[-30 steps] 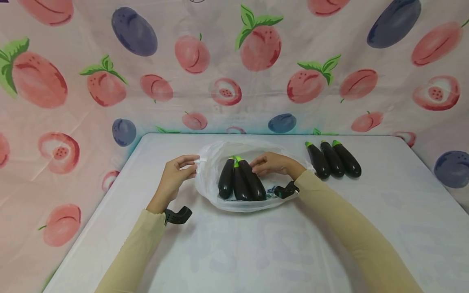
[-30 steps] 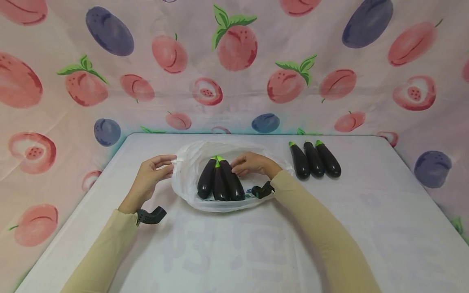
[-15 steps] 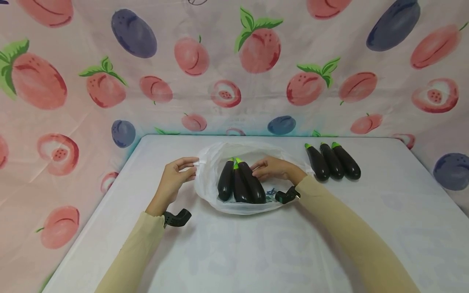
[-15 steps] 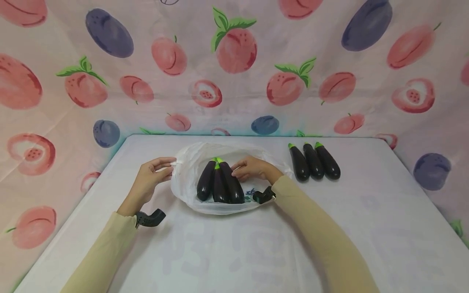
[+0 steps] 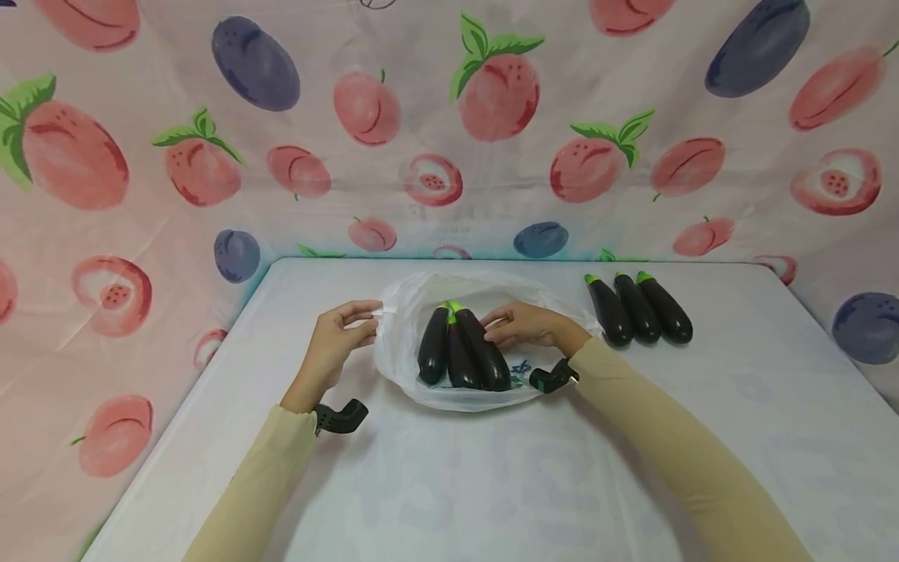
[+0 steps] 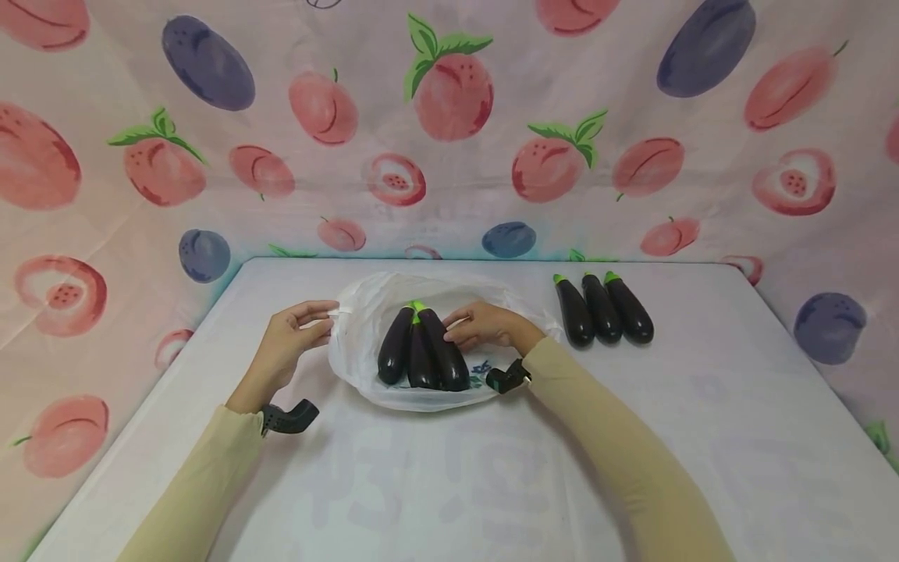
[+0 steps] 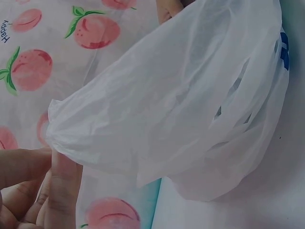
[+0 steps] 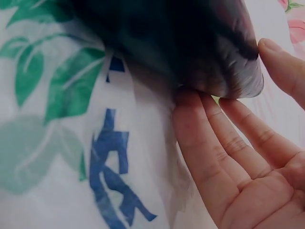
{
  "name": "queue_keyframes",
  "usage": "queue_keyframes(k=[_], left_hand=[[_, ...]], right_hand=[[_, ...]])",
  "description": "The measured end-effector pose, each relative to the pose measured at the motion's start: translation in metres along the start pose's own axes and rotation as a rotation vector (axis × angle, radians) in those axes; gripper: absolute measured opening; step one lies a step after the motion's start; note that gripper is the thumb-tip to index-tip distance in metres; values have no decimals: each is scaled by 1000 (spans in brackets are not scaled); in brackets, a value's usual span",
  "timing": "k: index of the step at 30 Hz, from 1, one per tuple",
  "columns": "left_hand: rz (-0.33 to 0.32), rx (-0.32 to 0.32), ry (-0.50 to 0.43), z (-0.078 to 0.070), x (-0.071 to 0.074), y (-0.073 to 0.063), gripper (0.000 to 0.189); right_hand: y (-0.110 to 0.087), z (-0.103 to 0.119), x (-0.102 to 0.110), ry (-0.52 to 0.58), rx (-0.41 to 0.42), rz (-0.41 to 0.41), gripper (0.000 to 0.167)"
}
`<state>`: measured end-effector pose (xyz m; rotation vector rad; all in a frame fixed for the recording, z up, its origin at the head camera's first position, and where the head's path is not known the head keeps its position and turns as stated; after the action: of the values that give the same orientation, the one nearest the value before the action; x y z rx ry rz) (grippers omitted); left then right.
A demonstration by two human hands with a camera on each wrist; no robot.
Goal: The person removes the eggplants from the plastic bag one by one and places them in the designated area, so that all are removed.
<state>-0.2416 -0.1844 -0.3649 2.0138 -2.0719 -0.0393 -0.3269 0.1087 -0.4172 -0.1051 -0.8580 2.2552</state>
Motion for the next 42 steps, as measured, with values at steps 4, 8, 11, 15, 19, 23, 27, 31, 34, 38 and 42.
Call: queue_keyframes(k=[4, 8, 11, 15, 19, 23, 27, 31, 34, 38, 42], left_hand=[[-6, -8, 2, -1, 0, 1, 36], [-4, -1, 6, 0, 0, 1, 35], [0, 6, 10, 1, -1, 0, 35], [-1, -4, 5, 1, 0, 0, 35], [2, -10, -1, -1, 0, -1, 35], [4, -5, 4, -1, 0, 0, 36], [0, -5, 4, -1, 0, 0, 35], [-8, -5, 1, -1, 1, 0, 35], [-5, -4, 3, 0, 2, 0, 36], [3, -6, 11, -1, 1, 0, 36], [24, -22, 33, -1, 0, -1, 38]], right_hand=[[-1, 0, 0, 9, -7, -1, 53], [-2, -2, -1, 9, -22, 5, 56], [-3, -2, -2, 11, -30, 9, 58], [-4, -2, -3, 5, -33, -1, 58], [-5, -1, -4, -5, -39, -17, 56], [-5, -1, -4, -9, -32, -18, 55], [-5, -1, -4, -1, -23, -23, 55], [-6, 0, -4, 3, -20, -31, 56], [-7, 0, -4, -5, -14, -31, 57], [-11, 0, -2, 8, -11, -38, 57], [-15, 1, 0, 33, -2, -46, 58]])
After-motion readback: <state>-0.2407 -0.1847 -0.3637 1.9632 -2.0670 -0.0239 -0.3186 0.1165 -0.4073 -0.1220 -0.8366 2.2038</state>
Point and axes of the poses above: each hand's wrist, its own y-axis towards the middle knuckle, its own x-axis out of the back of the hand, z = x × y, the point moved 3 cm from there along y, towards the middle knuckle, and after that the axes turned 14 degrees about -x, right-handed, at the moved point
